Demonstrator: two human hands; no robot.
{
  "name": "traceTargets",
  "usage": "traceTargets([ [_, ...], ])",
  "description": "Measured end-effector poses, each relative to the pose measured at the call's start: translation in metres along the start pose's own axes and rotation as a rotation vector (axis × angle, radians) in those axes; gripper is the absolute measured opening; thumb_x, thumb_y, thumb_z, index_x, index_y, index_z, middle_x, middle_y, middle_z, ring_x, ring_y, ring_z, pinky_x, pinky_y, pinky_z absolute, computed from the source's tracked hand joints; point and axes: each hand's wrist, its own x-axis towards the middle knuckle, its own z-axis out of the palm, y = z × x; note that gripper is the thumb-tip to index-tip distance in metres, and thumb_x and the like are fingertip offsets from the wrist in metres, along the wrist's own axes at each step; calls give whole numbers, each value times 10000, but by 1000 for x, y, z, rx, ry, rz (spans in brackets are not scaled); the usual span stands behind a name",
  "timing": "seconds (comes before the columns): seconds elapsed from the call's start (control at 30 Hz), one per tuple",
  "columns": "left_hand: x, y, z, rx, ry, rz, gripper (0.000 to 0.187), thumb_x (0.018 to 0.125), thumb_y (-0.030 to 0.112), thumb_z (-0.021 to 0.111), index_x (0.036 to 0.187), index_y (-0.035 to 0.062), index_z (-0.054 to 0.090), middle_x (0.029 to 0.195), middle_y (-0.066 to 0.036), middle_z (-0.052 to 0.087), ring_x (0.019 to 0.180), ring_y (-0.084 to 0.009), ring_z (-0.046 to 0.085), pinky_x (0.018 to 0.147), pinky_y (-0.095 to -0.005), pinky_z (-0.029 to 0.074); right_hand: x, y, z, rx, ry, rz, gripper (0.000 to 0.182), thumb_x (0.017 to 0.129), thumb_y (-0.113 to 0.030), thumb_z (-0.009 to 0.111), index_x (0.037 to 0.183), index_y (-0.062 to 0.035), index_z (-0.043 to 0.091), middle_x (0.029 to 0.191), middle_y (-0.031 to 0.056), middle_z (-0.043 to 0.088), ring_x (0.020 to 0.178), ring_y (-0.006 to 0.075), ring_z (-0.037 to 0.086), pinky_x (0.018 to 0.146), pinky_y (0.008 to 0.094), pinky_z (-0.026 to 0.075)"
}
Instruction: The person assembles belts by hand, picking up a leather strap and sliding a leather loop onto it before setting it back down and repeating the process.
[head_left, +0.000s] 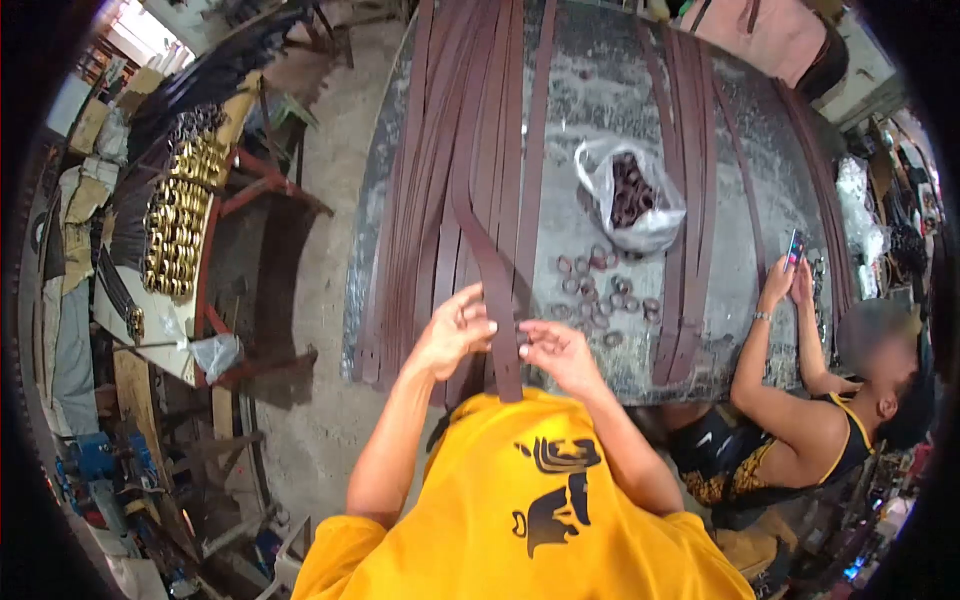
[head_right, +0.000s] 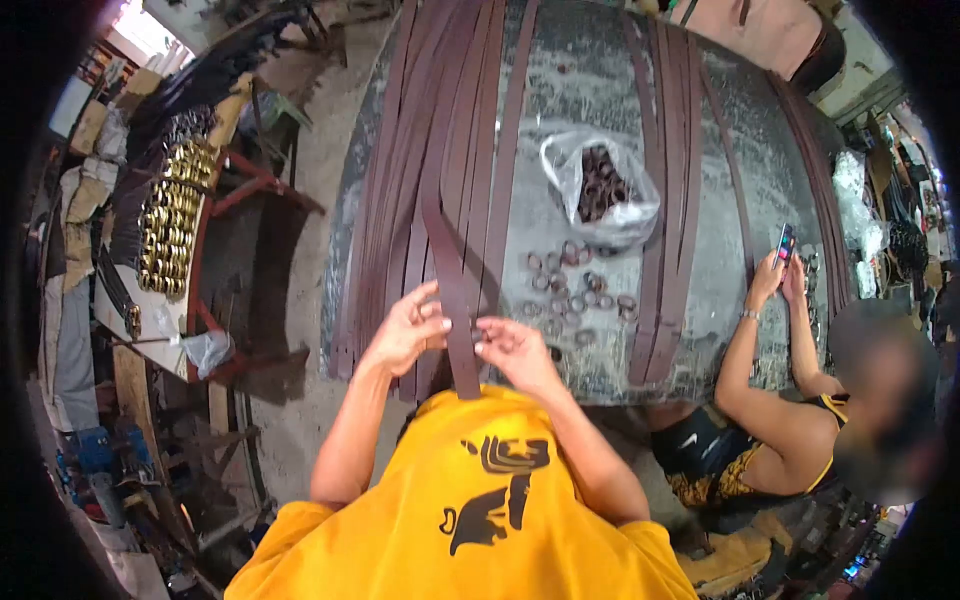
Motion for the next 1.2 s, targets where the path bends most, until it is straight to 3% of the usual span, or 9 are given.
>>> traceTargets([
  [0.13,-2,-7,1,83,14,43,677,791,-28,621,1381,43,296,1100,-77,577,890,-138,586,697,-258,507,3,15,-8,-4,-35,23,350,805,1,656,1144,-6,573,1034,31,618,907,95,577,792,262,497],
  [0.2,0,-19,2,128,98,16,696,782,-38,629,1384,40,289,1136,-85,563,914,-148,585,731,-262,506,4,15,-6,-22,-4,14,336,805,-5,659,1132,-7,583,972,25,632,857,89,586,748,254,503],
  [0.27,16,-49,-12,96,55,91,684,777,-37,639,1370,32,305,1156,-95,551,944,-158,585,779,-271,503,2,5,-3,-30,-13,40,319,806,-4,655,1117,7,585,900,35,640,760,82,595,692,238,504],
  [0.4,10,-32,2,-32,-9,15,553,790,-26,633,1282,30,385,1118,-84,574,980,-164,582,831,-284,497,2,-2,-2,41,3,8,295,798,34,639,1087,29,585,916,51,603,760,109,600,685,239,506],
  [0.6,14,-14,0,-96,67,96,450,798,-17,635,1198,54,440,1059,-65,595,943,-172,600,741,-319,515,-3,-5,-9,105,42,-18,331,790,47,642,1111,21,566,895,19,564,784,85,573,700,231,501],
  [0.9,12,33,11,-250,130,319,349,817,-67,571,1123,62,464,996,-101,620,919,-229,625,769,-365,538,-14,-19,-19,267,112,-51,315,798,64,620,1103,46,543,932,110,625,797,180,627,745,306,534],
  [1.1,25,25,24,-277,154,320,357,815,-50,587,1116,82,447,1003,-84,621,921,-201,616,737,-339,522,-20,-29,-11,363,90,-44,332,802,73,609,1121,49,518,945,135,624,836,221,639,764,331,539],
  [1.2,27,23,31,-251,194,327,341,813,-28,602,1090,85,437,990,-94,613,934,-236,619,777,-377,519,-22,-33,-5,396,101,-51,330,802,79,605,1118,52,514,962,150,619,852,238,641,779,344,540],
])
